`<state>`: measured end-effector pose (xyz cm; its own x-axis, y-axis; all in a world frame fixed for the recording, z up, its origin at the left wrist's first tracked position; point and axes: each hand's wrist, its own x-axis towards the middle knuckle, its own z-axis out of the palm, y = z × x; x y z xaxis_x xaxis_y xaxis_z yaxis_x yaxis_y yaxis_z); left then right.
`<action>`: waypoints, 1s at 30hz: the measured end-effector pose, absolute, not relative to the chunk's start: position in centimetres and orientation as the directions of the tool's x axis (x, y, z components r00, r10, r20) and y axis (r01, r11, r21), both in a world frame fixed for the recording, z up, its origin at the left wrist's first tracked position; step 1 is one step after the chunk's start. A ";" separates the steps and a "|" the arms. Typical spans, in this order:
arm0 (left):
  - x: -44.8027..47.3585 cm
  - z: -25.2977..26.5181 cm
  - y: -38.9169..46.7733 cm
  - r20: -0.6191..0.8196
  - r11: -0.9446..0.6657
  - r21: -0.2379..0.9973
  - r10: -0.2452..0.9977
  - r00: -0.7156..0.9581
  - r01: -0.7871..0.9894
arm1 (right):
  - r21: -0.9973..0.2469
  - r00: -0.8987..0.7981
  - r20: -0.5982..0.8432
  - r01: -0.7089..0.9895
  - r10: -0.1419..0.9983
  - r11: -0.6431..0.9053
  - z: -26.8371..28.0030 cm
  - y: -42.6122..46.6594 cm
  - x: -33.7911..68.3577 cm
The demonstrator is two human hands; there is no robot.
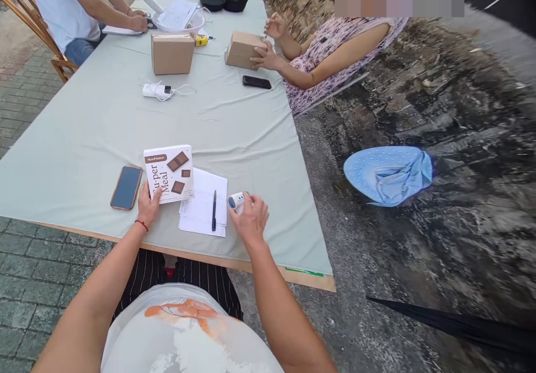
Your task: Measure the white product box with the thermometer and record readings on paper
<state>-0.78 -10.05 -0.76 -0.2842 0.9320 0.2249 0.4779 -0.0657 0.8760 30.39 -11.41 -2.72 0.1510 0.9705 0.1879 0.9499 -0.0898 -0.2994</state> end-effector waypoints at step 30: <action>-1.5 -3.0 -10.6 0.286 -0.125 0.815 0.936 -0.206 0.566 | -0.919 -0.154 -0.287 -0.236 0.946 -0.317 6.3 -7.9 16.3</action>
<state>-1.46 -10.62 -3.01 -0.2061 0.9358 0.2859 0.5656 -0.1245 0.8152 16.33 -7.91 6.33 -0.1539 0.9456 -0.2867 -0.2363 -0.3170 -0.9185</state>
